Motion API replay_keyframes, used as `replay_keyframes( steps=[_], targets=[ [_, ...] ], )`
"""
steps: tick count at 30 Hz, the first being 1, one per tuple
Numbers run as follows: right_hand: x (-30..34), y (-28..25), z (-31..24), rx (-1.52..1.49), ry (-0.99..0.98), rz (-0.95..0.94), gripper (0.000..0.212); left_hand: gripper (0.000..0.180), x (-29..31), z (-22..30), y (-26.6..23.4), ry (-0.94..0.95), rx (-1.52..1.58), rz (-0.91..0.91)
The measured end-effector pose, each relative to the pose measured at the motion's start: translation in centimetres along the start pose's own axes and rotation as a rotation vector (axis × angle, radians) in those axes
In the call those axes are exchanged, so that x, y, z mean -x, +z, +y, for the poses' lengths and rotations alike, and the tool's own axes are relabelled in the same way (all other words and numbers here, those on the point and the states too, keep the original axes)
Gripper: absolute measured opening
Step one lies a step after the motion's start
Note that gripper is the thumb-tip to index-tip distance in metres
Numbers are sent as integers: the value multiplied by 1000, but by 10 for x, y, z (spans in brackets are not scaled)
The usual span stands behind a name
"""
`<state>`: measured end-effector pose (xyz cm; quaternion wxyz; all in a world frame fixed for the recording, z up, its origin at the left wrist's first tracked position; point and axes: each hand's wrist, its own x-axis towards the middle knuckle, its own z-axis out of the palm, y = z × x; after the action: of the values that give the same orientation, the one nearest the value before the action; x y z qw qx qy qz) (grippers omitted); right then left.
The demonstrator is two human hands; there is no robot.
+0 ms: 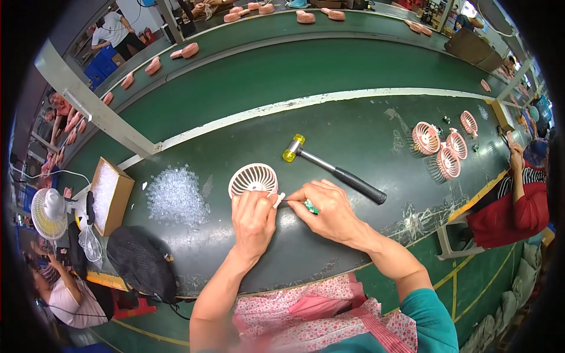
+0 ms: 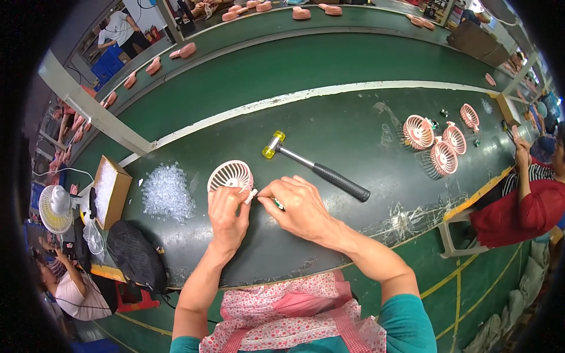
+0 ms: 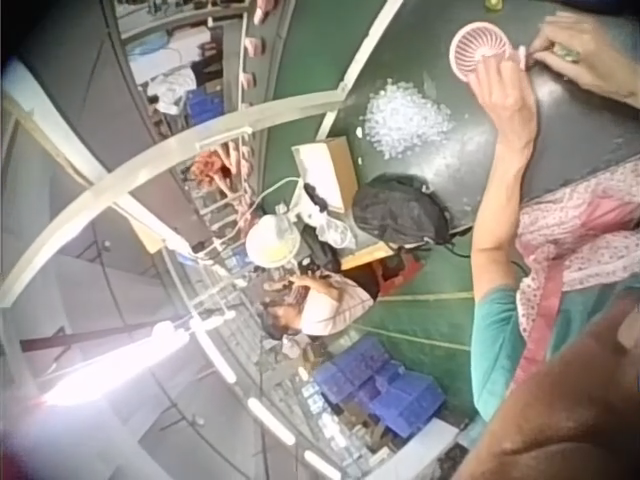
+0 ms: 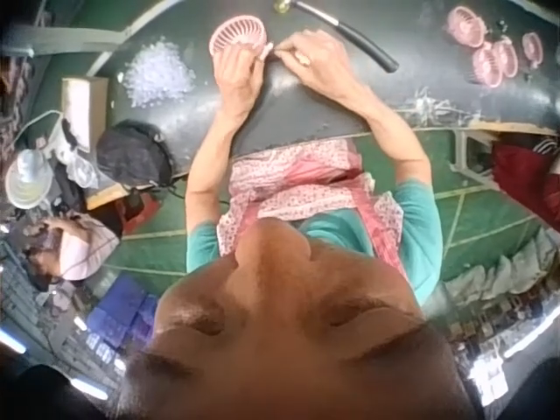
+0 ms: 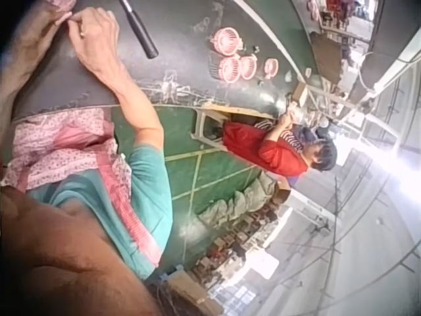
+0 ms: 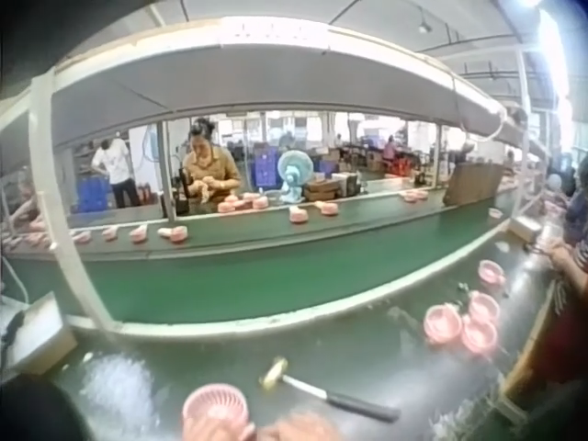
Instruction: The person assembles handheld fan components by inserting small circuit boards into fan grilles and pressing the plastic parts together by hand.
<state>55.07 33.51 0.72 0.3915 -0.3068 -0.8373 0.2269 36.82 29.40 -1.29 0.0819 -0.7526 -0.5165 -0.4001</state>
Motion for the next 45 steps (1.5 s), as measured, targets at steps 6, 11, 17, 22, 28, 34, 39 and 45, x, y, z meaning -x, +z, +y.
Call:
replay_keyframes(
  steps=[6,11,17,22,28,34,39,45],
  targets=[
    [-2,-12,13,-462,313,-178,16,22,6,2,4,-239,462,6],
    [-7,-14,11,-700,414,-199,17,15,-1,7,-3,-436,707,-39],
    [-6,-12,2,-356,175,-69,12,13,-5,0,-13,-752,1267,-249],
    [1,13,26,-321,336,41,15,33,3,3,-5,-677,760,-182],
    [4,11,48,74,161,-76,15,57,37,15,-6,77,-3,-290],
    [7,6,55,83,57,-91,16,56,40,15,-8,39,7,-286],
    [9,15,52,141,130,-89,13,55,41,17,-7,17,22,-286],
    [2,-6,46,107,110,-137,29,54,44,17,-10,40,-11,-284]
  ],
)
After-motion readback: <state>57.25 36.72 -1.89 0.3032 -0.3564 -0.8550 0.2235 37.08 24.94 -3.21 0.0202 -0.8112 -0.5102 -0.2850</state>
